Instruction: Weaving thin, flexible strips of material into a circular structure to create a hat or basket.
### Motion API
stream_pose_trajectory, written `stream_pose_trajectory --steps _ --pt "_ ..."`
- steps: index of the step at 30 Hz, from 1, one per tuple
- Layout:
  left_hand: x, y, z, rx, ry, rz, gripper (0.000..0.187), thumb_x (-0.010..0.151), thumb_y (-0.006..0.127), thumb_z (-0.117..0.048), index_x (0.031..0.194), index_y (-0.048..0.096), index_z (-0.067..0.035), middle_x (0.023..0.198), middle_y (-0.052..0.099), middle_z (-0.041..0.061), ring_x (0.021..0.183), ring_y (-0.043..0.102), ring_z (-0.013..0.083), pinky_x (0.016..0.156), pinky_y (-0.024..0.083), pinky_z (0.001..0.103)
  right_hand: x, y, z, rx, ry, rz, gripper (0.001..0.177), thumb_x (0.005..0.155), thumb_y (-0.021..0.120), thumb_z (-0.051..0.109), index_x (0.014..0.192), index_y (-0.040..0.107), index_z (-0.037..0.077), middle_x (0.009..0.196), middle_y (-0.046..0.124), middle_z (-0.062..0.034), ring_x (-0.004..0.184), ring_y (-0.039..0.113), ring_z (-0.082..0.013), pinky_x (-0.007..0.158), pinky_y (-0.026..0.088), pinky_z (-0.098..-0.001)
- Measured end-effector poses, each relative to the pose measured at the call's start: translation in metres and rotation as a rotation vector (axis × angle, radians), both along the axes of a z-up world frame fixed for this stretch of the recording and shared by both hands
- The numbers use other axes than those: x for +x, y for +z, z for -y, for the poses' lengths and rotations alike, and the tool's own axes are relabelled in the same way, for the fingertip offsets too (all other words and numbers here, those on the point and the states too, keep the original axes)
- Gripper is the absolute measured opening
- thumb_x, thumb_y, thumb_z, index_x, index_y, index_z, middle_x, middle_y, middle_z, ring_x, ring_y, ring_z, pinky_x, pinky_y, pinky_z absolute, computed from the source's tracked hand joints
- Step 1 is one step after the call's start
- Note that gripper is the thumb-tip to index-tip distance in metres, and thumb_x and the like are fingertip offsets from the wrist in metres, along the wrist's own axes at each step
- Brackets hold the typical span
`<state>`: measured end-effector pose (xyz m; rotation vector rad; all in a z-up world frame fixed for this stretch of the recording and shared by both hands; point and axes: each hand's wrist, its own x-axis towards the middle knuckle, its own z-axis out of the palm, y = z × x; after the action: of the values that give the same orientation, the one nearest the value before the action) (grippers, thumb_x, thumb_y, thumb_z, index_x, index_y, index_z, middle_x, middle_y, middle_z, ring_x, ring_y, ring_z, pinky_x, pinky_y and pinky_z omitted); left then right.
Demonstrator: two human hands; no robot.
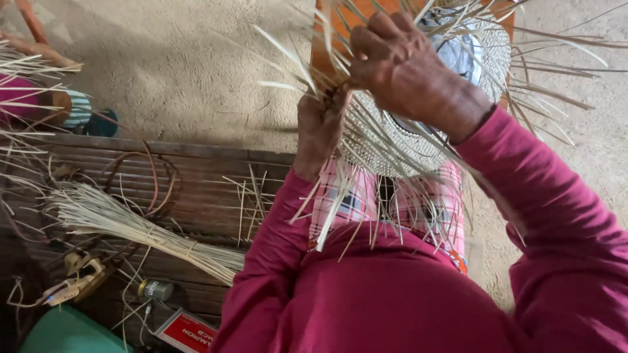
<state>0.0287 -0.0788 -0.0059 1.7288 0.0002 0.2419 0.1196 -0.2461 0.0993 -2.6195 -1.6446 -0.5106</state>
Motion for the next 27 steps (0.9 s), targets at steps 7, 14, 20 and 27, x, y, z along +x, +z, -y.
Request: stream_pose_trajectory --steps 7,14,20,27 --pt "0.000 0.014 0.009 -0.206 0.017 0.130 0.026 0.104 0.059 -0.021 0.080 0.059 -0.014 0.064 0.051 -0.004 0.049 0.038 0.0061 0.048 0.038 0.023 -0.022 -0.011 0.007 0.114 -0.025 -0.027 0.014 0.109 0.064 0.006 0.103 0.073 0.015 0.108 0.062 -0.0004 0.064 0.047 -0.0087 0.058 0.040 -0.0247" --pt "-0.012 0.047 0.013 -0.160 0.054 -0.055 0.030 0.107 0.057 -0.027 0.088 0.068 -0.005 0.063 0.060 0.006 0.053 0.050 0.0134 0.062 0.047 0.031 -0.051 -0.019 0.006 0.262 -0.306 -0.708 0.020 0.106 0.069 0.016 0.089 0.066 0.006 0.082 0.065 -0.0088 0.062 0.068 -0.0278 0.053 0.055 -0.0375" --pt "-0.011 0.037 0.017 -0.078 0.074 -0.066 0.040 0.108 0.053 -0.030 0.078 0.065 -0.006 0.056 0.058 0.003 0.041 0.049 0.0143 0.048 0.045 0.025 -0.065 -0.077 0.026 0.425 -0.315 -0.346 0.013 0.092 0.070 0.016 0.097 0.059 0.011 0.077 0.062 -0.0125 0.060 0.066 -0.0409 0.049 0.050 -0.0522" --pt "0.009 -0.032 0.003 0.804 0.171 0.380 0.016 0.089 0.079 -0.026 0.097 0.078 -0.013 0.060 0.047 0.007 0.062 0.067 0.0245 0.062 0.056 0.029 -0.125 -0.050 0.049 0.315 -0.286 -0.038 0.022 0.100 0.057 0.009 0.079 0.053 0.017 0.073 0.050 0.0015 0.046 0.052 -0.0141 0.044 0.046 -0.0270"
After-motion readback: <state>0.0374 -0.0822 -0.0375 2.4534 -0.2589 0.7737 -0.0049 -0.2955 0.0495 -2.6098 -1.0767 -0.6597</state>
